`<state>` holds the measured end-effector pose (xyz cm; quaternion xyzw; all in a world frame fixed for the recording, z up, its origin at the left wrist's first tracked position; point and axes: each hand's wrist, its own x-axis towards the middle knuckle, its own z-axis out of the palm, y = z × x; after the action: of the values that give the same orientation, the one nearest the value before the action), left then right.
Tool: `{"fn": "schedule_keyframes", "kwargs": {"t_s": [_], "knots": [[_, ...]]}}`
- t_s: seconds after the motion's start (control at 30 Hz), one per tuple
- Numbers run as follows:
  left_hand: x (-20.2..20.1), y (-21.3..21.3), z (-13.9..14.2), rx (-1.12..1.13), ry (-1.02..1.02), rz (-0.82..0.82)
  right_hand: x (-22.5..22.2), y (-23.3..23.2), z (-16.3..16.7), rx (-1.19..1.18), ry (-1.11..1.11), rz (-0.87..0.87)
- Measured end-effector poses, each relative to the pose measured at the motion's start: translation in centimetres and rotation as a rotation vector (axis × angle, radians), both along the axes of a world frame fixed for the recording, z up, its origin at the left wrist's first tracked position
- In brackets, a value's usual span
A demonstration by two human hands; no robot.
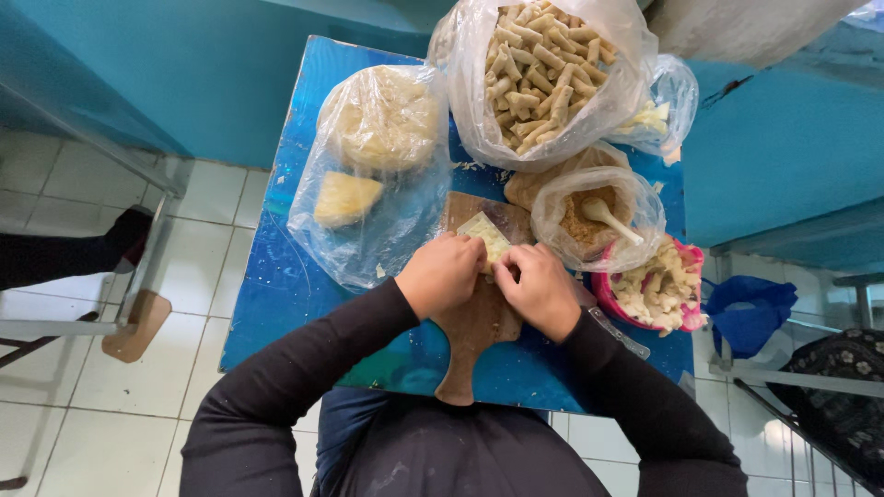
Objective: The person sits at a small table and folds pieces of dough by hand, flattening a piece on a wooden board, spooning brown sugar onto it, and folding the dough over the filling. The filled dough pieces are placed into a pink bowl alongside other finished pieces.
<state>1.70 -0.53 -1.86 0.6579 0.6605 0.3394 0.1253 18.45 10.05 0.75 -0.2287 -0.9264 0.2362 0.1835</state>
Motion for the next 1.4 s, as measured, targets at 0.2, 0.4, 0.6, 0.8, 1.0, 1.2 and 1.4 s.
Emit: {"fn": "schedule_keyframes", "kwargs": {"t_s": [0.2,0.4,0.6,0.8,1.0,1.2,1.4], "knots": [[-1.4,-0.2,0.3,0.014,-0.17,-0.113,0.3,-0.2,-0.1,-0.048,-0.001,-0.024],[-0.9,-0.4,0.0,0.076,-0.052,-0.128,0.4,-1.0,0.5,0.033,0.007,-0.036],[-0.9,-0.7,-0.2,0.148,-0.053,-0.167,0.4,-1.2,0.7,0.058,0.006,-0.051],[-0.8,-0.2,-0.4,0.03,-0.095,-0.077,0.5,-1.3,0.7,0.068,0.01,-0.04],[-0.6,-0.9,0.0,0.118,-0.069,-0.107,0.5,-1.5,0.7,0.085,-0.001,-0.043],[-0.1,-0.2,-0.2,0.018,-0.048,-0.01,0.5,-1.6,0.8,0.102,0.012,-0.046],[-0.5,-0.5,-0.1,0.08,-0.066,-0.058,0.4,-1.9,1.1,0.173,-0.009,-0.07]]}}
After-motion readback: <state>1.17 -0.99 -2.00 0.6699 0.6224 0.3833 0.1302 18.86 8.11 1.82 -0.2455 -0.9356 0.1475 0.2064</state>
